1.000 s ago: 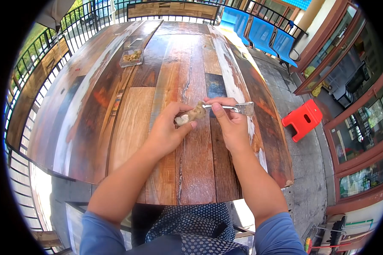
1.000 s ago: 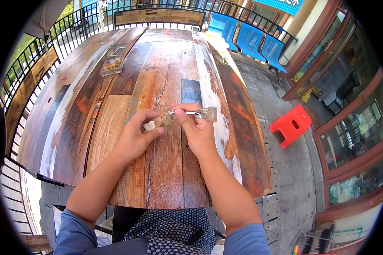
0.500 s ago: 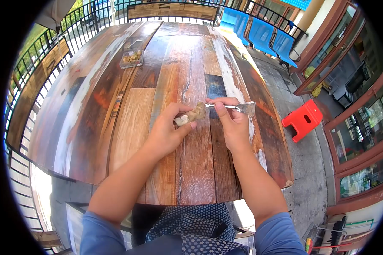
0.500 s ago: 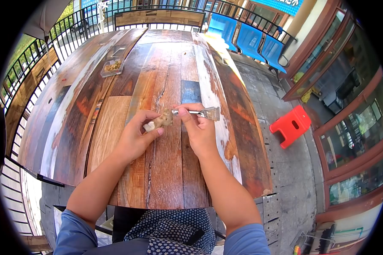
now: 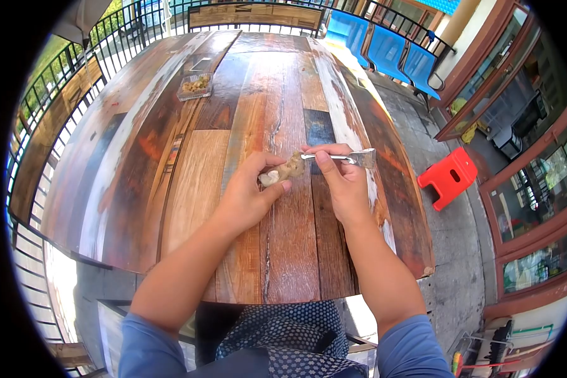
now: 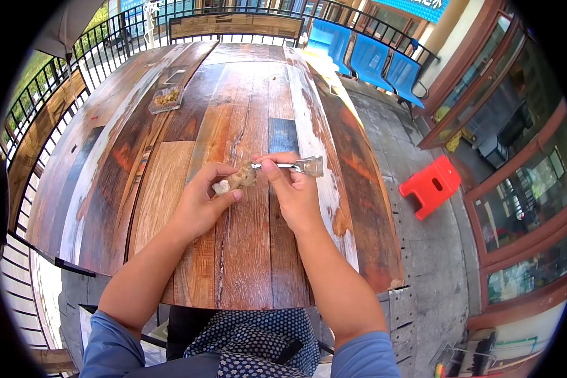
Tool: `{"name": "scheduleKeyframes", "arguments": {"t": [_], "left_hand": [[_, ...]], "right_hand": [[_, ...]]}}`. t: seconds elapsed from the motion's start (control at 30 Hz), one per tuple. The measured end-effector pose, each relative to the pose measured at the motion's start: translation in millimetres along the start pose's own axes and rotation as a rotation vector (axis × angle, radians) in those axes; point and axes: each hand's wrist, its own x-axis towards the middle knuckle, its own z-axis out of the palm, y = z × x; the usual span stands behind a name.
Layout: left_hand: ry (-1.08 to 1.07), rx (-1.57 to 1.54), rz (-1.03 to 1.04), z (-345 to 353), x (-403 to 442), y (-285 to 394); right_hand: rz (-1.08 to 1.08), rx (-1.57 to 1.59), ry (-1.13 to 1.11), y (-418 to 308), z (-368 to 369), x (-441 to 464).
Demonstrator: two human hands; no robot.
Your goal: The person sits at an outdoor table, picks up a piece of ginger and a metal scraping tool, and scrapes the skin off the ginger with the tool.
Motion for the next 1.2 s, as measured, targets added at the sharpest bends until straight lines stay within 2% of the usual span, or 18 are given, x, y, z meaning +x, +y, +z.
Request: {"name": "scheduleKeyframes", "arguments": {"t": [0.3,0.5,0.73,0.9,1.2], "left_hand": [[-0.013,-0.025,-0.036,-0.1,-1.8,5.7],[-0.033,-0.055,-0.055,0.2,-1.3,4.2],[-0.035,-0.079,-0.084,-0.1,-0.8,5.4],[-0.044,-0.074,-0.086,-0.4,-0.4,4.3],[-0.059,-0.076,-0.070,-0.9,-0.8,3.6]], "right_hand": [[-0.045,-0.026,-0.005,5.1,-3.7,1.9],[0.016,0.007,-0.024,1.7,-0.7,-1.0],[-0.036,-0.024,0.009,2.6,-3.5,0.2],[0.031,-0.038,0.031,-0.5,-2.2,0.4],[0.018,-0.002,0.033,-0.2,-3.0,0.5]]}}
